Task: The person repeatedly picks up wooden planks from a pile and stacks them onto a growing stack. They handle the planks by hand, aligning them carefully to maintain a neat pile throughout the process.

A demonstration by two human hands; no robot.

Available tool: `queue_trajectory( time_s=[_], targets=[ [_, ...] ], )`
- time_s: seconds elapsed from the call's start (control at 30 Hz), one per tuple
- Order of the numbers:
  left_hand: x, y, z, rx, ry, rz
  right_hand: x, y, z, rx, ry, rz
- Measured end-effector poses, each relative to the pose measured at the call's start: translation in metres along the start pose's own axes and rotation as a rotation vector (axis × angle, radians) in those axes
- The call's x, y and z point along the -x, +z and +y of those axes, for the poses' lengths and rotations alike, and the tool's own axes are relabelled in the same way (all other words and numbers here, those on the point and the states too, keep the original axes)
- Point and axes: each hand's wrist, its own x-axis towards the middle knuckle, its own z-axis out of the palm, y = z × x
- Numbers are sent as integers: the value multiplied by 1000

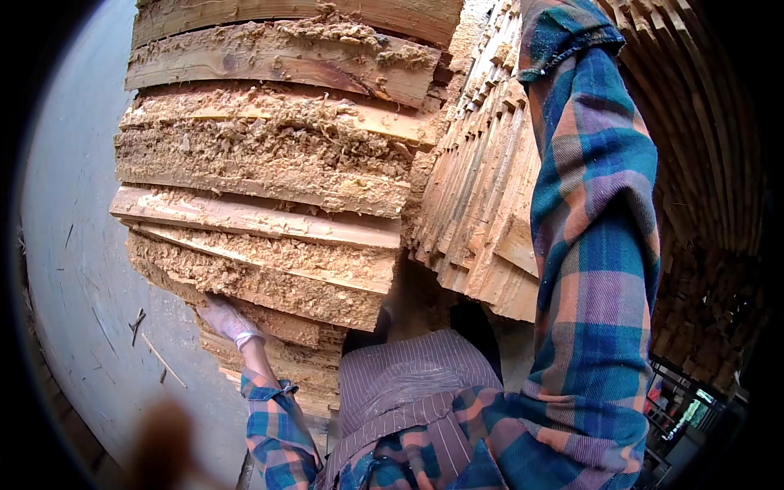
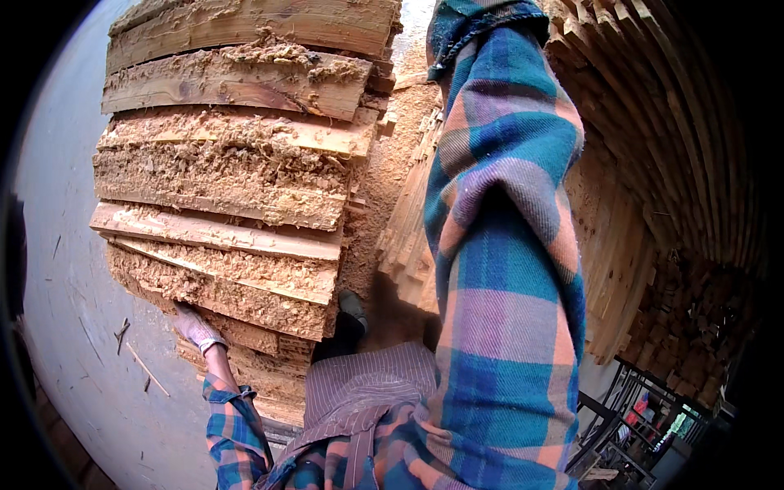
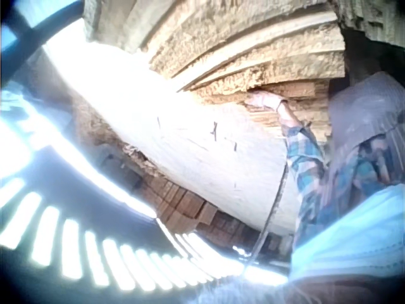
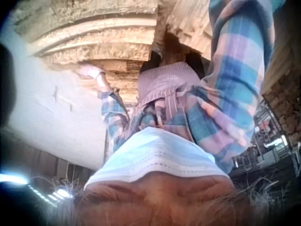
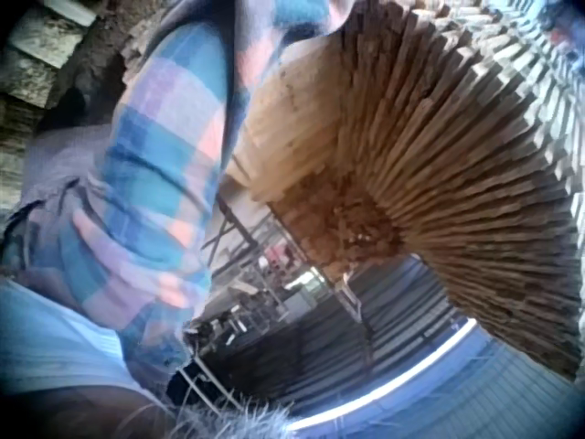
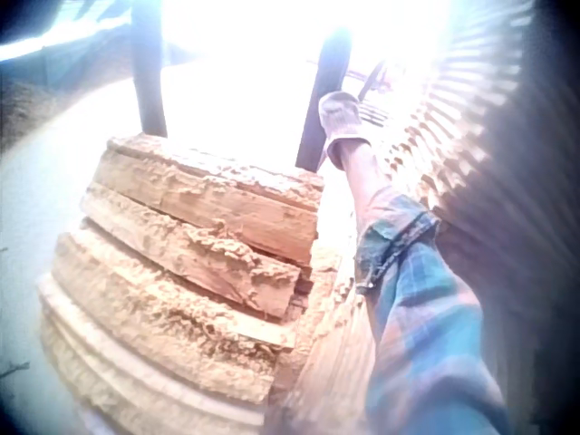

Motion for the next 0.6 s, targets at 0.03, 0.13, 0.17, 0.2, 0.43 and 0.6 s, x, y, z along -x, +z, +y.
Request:
queue_trajectory(
  time_s=[0.03, 0.13, 0.17, 0.2, 0.43, 0.6],
  targets=[
    [1, 1, -8, 20, 29, 1, 0, -1, 1, 6, 9, -4],
    [-10, 7, -24, 104, 102, -2, -1, -4, 3, 1, 11, -11],
    [-15, 11, -27, 158, 129, -13, -5, -3, 5, 2, 6, -13],
    [-21, 10, -31, 232, 151, -22, -13, -1, 7, -11, -11, -15],
    [-6, 19, 28, -113, 212, -16, -104, 28, 8, -43, -217, 27],
    [-52, -9, -56, 148, 408, 36, -210, 60, -19, -96, -386, -46]
  ],
)
